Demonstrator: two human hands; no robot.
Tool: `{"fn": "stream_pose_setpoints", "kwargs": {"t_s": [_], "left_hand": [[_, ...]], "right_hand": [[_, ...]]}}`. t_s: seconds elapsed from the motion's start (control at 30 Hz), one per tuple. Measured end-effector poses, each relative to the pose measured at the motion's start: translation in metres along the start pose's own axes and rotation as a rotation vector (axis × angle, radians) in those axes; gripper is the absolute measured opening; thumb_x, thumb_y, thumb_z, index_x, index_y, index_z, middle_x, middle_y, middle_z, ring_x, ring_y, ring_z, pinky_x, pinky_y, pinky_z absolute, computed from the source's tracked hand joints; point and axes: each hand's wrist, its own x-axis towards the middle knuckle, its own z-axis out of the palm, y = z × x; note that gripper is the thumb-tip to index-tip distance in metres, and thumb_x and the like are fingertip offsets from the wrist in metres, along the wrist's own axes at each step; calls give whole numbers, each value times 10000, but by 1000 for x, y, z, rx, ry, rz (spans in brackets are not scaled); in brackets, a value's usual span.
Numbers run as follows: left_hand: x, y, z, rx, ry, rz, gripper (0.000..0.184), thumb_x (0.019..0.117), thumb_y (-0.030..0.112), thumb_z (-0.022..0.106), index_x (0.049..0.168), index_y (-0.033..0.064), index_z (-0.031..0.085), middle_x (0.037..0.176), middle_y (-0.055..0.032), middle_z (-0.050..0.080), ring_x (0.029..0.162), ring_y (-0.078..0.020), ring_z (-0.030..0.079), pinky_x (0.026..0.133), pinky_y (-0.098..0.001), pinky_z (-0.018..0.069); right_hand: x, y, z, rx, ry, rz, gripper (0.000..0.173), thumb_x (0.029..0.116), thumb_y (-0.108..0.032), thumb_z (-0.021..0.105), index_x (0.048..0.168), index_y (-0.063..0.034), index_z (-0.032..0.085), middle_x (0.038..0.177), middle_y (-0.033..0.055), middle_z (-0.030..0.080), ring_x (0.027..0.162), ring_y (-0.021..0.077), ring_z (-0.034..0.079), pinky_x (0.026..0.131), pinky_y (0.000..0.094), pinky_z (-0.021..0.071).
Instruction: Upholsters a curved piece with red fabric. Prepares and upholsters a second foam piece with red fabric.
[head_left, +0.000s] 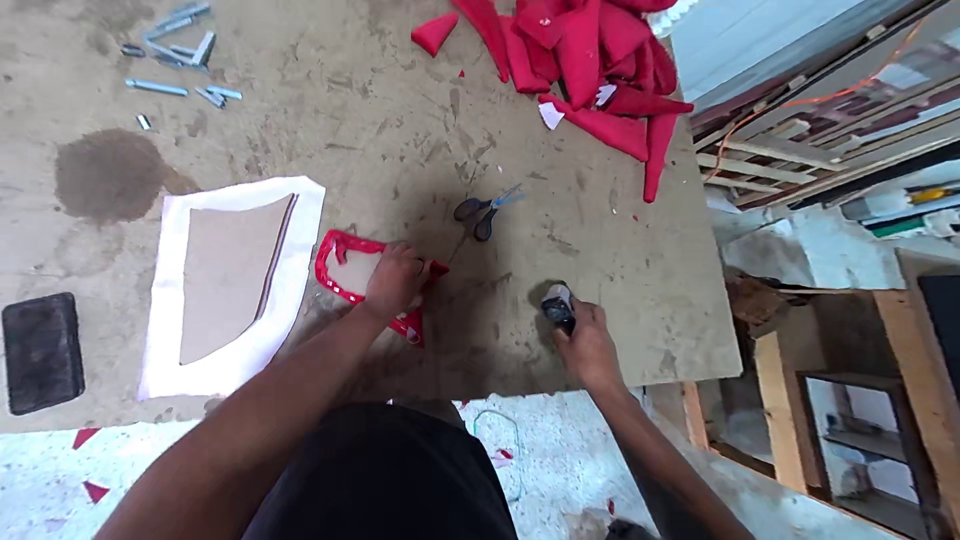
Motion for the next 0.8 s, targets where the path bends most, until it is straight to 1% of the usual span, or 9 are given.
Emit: {"fn": "stream_pose_setpoints", "kwargs": {"t_s": [0.07, 0.13, 0.2, 0.3, 0.37, 0.53, 0.67, 0.73, 0.8], "left_hand": [[7, 6, 0, 15, 52, -182, 338, 1050, 301, 526, 921, 109, 772, 1179, 4, 732, 1220, -181, 628, 1122, -422, 458], [11, 12, 1, -24, 106, -308, 357, 1050, 323, 526, 893, 131, 783, 1179, 36, 731, 1211, -156, 627, 1115, -428, 460], [14, 23, -4, -51, 126, -426, 398, 1053, 345, 517, 845, 139, 787, 1182, 47, 733, 1214, -169, 623, 1101, -449, 467], [13, 40, -19, -123, 98, -620, 441, 1065, 358, 504, 820, 115, 779, 1250, 22, 718, 1267, -218, 599, 1110, -508, 452], [6, 44, -31, -185, 148, -697, 401, 1059, 363, 522, 863, 121, 776, 1289, 23, 707, 1303, -206, 586, 1124, -503, 449], [-36, 43, -42, -164, 296, -394, 275, 973, 429, 647, 1084, 194, 737, 1327, 10, 656, 1290, -204, 561, 1092, -474, 469], [-43, 56, -23, -79, -33, -245, 626, 864, 600, 741, 1406, 308, 625, 1272, -8, 650, 1206, -183, 601, 1058, -474, 508], [-32, 57, -10, -46, -93, -165, 506, 922, 532, 710, 1389, 348, 643, 1151, 9, 673, 1063, -153, 633, 968, -444, 521], [-26, 51, 3, -116, -20, -119, 231, 988, 393, 663, 1162, 288, 773, 1013, 53, 708, 958, -102, 661, 903, -393, 546]], "right_hand": [[15, -10, -2, 87, 41, -52, 491, 915, -165, 724, 1382, -65, 612, 1401, 231, 556, 1232, 408, 595, 999, 615, 522], [36, -46, -1, 197, 16, -114, 362, 991, -247, 655, 1306, -71, 667, 1334, 217, 602, 1222, 383, 601, 1005, 591, 522], [69, -93, 6, 309, 2, -166, 400, 1052, -373, 565, 1269, -54, 667, 1259, 219, 635, 1158, 386, 629, 969, 600, 525], [152, -146, 55, 476, 156, -67, 481, 954, -497, 658, 1060, -31, 714, 1110, 214, 662, 1066, 379, 640, 922, 594, 525], [188, -157, 86, 441, 191, 34, 457, 869, -501, 754, 965, -57, 702, 1122, 206, 622, 1045, 380, 623, 863, 582, 529], [169, -100, 96, 422, 165, -63, 364, 890, -322, 780, 1084, -36, 667, 1112, 208, 646, 1067, 392, 628, 894, 593, 536], [123, -67, 75, 268, 66, -86, 405, 840, -400, 835, 997, -48, 714, 1184, 218, 615, 1078, 414, 616, 852, 616, 544], [111, -66, 58, 126, -61, -72, 372, 840, -368, 837, 973, -36, 736, 1274, 205, 594, 1174, 405, 582, 944, 594, 531], [100, -64, 43, -24, -268, -79, 341, 873, -340, 790, 978, -19, 741, 1224, 204, 623, 1133, 383, 614, 935, 570, 541]]}}
